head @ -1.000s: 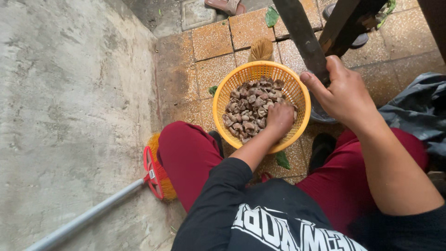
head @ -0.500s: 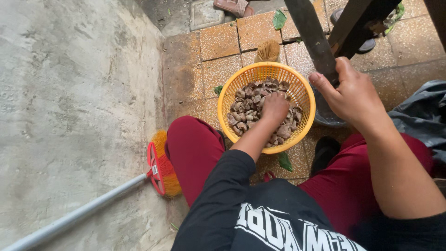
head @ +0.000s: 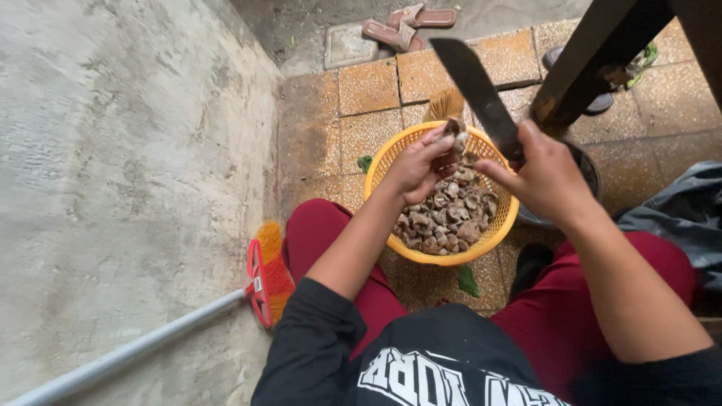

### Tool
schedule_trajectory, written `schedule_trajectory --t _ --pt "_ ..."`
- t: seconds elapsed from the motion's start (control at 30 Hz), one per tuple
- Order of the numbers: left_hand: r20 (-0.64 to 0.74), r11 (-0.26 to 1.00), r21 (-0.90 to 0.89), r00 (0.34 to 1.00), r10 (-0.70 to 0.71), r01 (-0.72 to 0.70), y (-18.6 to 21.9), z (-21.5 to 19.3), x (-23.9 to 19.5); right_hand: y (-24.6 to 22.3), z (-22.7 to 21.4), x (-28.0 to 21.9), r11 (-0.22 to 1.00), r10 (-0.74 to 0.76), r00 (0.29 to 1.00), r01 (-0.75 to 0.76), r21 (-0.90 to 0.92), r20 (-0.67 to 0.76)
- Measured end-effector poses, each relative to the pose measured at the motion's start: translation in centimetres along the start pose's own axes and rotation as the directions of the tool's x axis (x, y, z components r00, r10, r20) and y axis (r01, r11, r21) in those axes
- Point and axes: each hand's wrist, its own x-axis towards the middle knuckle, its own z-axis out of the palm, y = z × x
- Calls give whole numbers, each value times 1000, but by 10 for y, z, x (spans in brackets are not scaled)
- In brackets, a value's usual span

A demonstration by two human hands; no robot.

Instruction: The person sits on a tiled floor and uses a knife to trim the stems of small mushrooms held in the left hand. Trimmed pieces are dropped into a yellow basket. The person repeats this process for multiple mushrooms.

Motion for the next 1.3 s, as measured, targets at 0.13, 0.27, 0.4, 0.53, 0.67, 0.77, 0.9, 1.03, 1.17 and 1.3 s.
schedule_trajectory --t 0.13,0.27,0.4,0.53,0.67,0.77,0.9,1.03,1.17,1.3 --pt "107 1000 1 994 -5 5 18 14 -24 -9 14 5 980 -201 970 197 -42 -136" --pt "146 998 61 989 -31 22 23 25 -34 -10 23 11 951 -303 930 308 -10 -207" --pt "221 994 108 975 -3 -21 27 17 -36 -7 34 14 899 -431 883 438 1 -185" --pt "293 972 224 956 -1 -68 29 4 -38 0 43 14 906 -424 899 420 -52 -109" --pt "284 983 185 958 -45 -9 41 5 -47 -7 44 16 925 -377 917 379 -10 -133" --pt "275 988 154 960 -57 14 48 10 -51 -14 41 17 964 -222 975 222 147 -20" --pt "251 996 78 966 -54 36 46 9 -50 -21 43 18 936 -222 973 230 266 -62" --pt "228 999 44 974 1 -11 38 10 -43 -21 41 22 946 -229 970 241 216 -77" --pt "216 1000 15 976 10 -14 36 6 -41 -18 41 21 927 -283 954 298 228 -94" --pt "213 999 -46 977 18 -9 37 1 -38 -13 48 22 956 -197 980 196 217 -16"
